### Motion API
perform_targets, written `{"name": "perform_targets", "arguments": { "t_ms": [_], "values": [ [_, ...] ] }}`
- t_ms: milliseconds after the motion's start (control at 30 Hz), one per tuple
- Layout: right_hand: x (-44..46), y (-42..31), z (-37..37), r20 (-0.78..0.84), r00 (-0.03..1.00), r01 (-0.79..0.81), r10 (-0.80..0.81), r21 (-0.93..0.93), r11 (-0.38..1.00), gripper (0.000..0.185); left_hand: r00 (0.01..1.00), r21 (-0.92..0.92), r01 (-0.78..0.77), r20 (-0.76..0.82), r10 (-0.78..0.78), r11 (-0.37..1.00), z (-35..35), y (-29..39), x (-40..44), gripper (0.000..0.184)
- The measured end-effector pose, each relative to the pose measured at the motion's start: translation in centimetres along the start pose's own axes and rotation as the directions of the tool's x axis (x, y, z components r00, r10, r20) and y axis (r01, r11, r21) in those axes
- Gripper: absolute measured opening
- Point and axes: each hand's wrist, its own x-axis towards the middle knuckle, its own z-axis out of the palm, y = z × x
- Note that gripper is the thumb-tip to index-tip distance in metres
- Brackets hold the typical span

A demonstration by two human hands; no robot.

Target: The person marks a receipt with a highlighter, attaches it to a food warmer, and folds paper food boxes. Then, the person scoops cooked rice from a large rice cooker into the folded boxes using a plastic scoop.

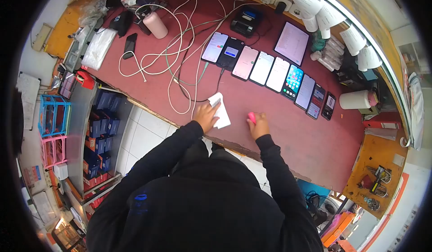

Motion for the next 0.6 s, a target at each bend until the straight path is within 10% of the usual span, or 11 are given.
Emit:
{"name": "perform_targets", "arguments": {
  "t_ms": [367,467,600],
  "values": [
    [3.0,-1.8,-0.6,0.012,0.903,-0.429,0.429,0.068,0.901,0.056,0.996,0.261,-0.052,0.083,0.032,0.964,-1.5,-2.0,1.4,0.083],
    [2.3,-1.8,2.8,-0.197,0.960,-0.140,0.198,0.277,0.951,0.066,0.996,0.249,-0.043,0.086,0.022,0.968,-2.2,-1.7,1.4,0.083],
    [2.0,-3.8,3.1,0.231,0.969,-0.169,0.088,0.358,0.918,0.061,0.996,0.235,-0.047,0.079,0.029,0.971,-2.3,-1.8,1.5,0.083]
  ]
}}
